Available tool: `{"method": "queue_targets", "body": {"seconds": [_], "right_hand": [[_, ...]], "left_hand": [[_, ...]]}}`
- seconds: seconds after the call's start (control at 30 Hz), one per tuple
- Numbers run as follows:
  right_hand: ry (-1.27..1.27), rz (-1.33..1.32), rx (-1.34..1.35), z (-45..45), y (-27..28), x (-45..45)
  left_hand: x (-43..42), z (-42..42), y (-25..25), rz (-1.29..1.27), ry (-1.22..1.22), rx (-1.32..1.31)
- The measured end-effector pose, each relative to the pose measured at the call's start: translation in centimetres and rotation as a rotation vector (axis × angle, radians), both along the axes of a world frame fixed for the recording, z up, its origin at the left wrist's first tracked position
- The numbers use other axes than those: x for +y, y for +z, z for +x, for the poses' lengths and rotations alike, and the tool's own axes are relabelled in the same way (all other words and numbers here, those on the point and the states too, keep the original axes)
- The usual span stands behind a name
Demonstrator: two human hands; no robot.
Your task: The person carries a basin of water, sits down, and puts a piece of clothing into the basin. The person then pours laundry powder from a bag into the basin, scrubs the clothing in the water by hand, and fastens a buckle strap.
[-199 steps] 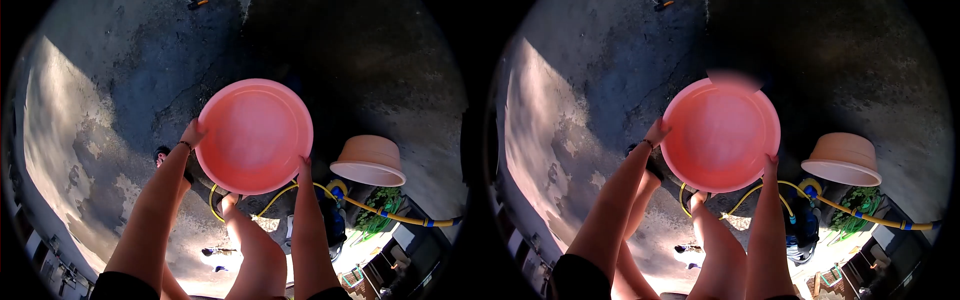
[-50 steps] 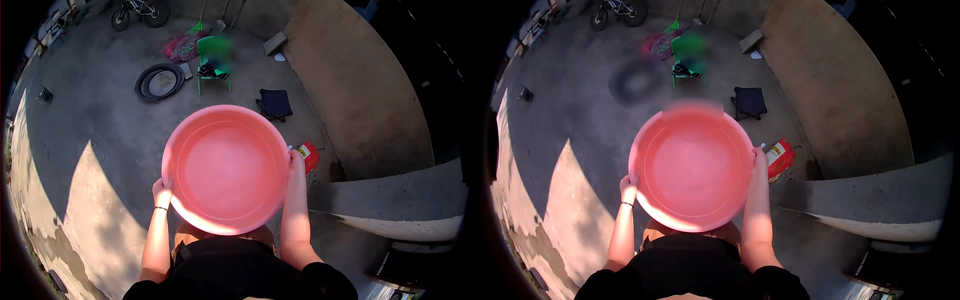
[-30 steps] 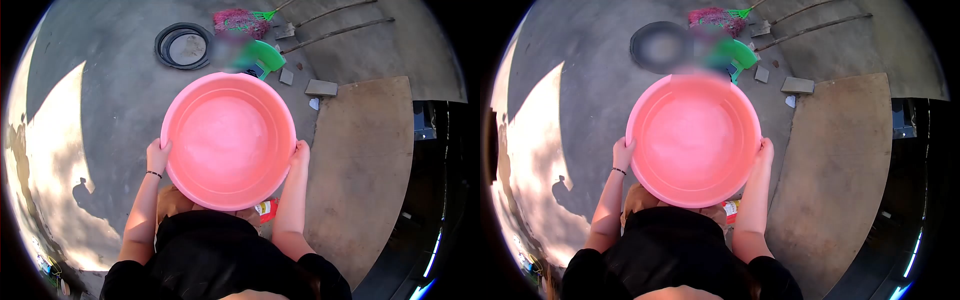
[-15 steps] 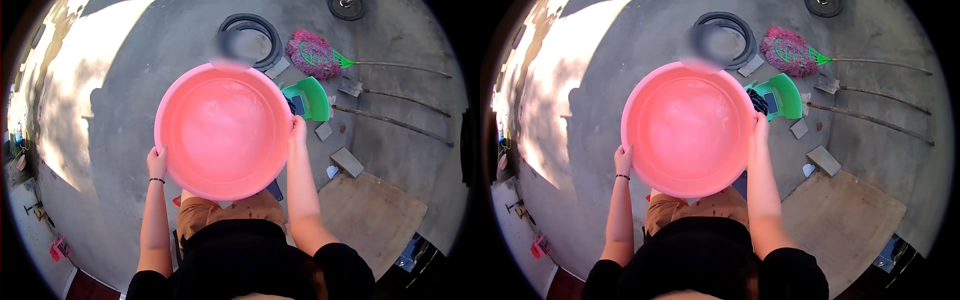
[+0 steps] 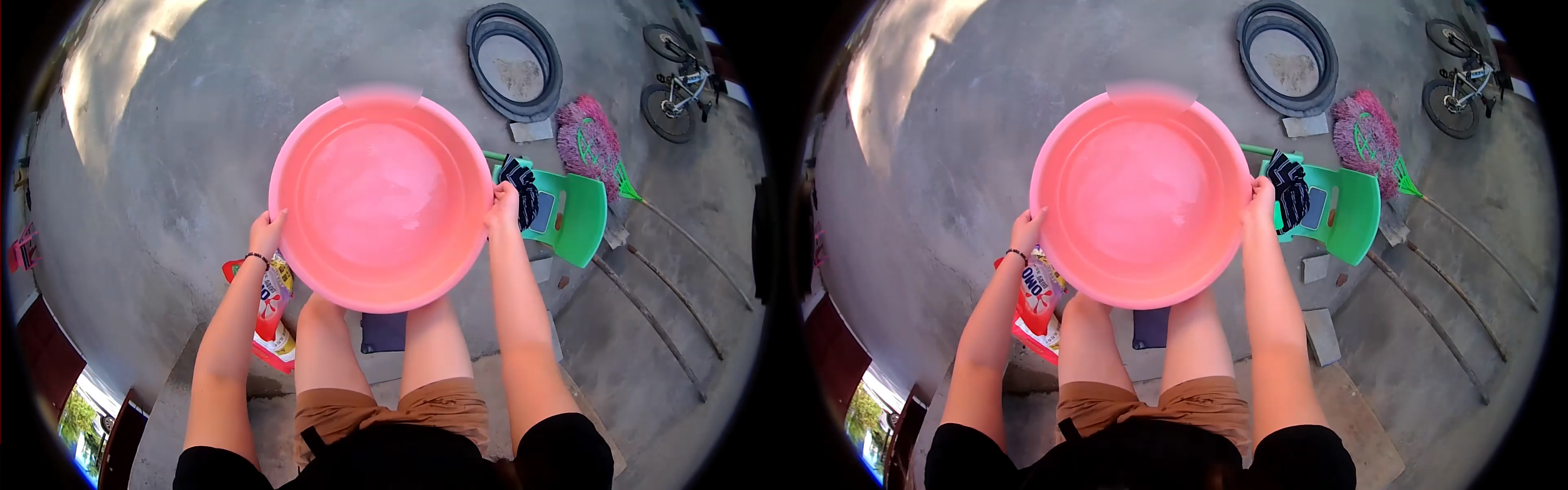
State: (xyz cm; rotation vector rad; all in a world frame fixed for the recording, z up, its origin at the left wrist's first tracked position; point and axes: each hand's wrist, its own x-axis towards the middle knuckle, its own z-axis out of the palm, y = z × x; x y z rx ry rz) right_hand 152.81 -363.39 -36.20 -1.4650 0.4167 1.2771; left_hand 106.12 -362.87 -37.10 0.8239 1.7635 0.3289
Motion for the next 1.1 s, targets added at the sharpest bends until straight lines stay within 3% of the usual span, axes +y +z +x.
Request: {"method": "queue_targets", "body": {"seconds": [0.13,0.17,0.2,0.4,0.53,0.7,0.8,0.83,0.9,0.93,0.97,1.03,1.1], "right_hand": [[0.085,0.022,0.042,-1.8,-11.2,0.6],[0.115,0.041,0.075,-1.6,-15.1,-0.6],[0.134,0.019,0.062,-3.4,-15.0,-0.2],[0.134,0.019,0.054,-4.1,-28.6,-0.8],[0.189,-0.016,0.004,-3.9,-32.0,-2.5],[0.561,0.224,-0.051,-3.8,-30.6,-5.2],[0.957,0.248,-0.541,-2.5,-31.1,-7.7],[1.009,0.314,-0.488,-2.2,-28.0,-7.0],[1.134,0.317,-0.325,-1.0,-21.8,-13.7],[1.131,0.357,-0.352,-0.7,-19.6,-16.9],[1.125,0.424,-0.396,-0.4,-17.5,-18.6],[0.959,0.429,-0.257,1.1,-15.2,-22.5],[0.651,0.594,-0.239,0.7,-11.0,-26.2]], "left_hand": [[-3.2,-1.7,-9.9,-0.178,-0.057,0.168],[-4.0,-2.5,-12.7,-0.196,0.004,0.080],[-5.1,-3.2,-15.4,-0.211,0.074,-0.011],[-7.3,-3.3,-26.3,-0.233,0.097,-0.009],[-10.0,-2.8,-31.4,-0.205,0.141,-0.016],[-11.2,-2.3,-31.8,-0.058,0.106,0.045],[-15.0,-2.5,-32.5,0.115,-0.034,0.205],[-14.1,-2.8,-31.6,0.220,-0.088,0.273],[-18.5,1.0,-21.9,0.164,0.219,-0.190],[-21.0,1.6,-18.3,0.181,0.233,-0.337],[-23.5,1.7,-17.7,0.303,0.323,-0.433],[-25.9,0.9,-14.7,0.173,0.353,-0.860],[-29.1,0.0,-13.8,0.338,0.446,-1.006]]}}
